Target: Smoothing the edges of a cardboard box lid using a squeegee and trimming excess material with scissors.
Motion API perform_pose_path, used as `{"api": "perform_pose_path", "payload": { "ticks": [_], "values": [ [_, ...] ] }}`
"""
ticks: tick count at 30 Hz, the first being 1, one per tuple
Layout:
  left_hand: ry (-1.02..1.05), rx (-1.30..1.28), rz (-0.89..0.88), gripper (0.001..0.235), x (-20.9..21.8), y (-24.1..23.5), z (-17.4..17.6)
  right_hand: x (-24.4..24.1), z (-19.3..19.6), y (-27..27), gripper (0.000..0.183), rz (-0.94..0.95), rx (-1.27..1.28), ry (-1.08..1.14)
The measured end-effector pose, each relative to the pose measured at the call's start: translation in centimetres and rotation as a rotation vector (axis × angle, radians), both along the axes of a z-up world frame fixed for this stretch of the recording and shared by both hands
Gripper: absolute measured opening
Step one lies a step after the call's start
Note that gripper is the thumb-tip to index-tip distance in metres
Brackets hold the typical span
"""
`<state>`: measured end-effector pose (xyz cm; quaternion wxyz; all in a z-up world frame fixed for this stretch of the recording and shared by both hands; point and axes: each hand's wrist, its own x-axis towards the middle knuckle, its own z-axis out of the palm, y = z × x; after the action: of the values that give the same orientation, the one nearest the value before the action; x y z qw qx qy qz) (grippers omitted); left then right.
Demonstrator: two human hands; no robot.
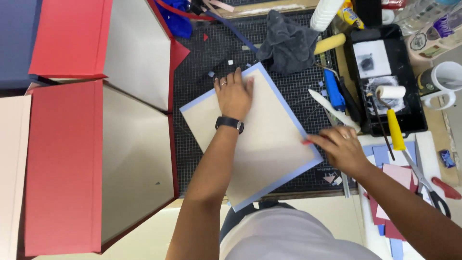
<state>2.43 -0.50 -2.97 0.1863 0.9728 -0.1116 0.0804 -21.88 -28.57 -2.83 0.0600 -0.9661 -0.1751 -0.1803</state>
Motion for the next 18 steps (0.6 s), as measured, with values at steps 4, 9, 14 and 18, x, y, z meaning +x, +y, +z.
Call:
{"api": "perform_pose_path", "payload": {
  "ticks": [4,9,14,18],
  "values": [
    [0.058,0.003,-0.001,0.058,0.0,0.1,0.4,12.4,1.3,3.5,0.039,0.084,0.074,-0.104],
    [0.077,0.032,-0.004,0.058,-0.6,0.2,1.1,26.0,0.2,6.4,0.03,0.21,0.04,-0.316],
    [0.09,0.015,-0.001,0.056,-0.6,0.1,2.2,22.4,2.8,5.4,0.026,0.27,0.026,-0.235],
    [0.105,0.034,0.001,0.054,-0.6,0.0,2.2,10.7,5.6,3.1,0.036,0.251,0.038,0.003]
  ]
}}
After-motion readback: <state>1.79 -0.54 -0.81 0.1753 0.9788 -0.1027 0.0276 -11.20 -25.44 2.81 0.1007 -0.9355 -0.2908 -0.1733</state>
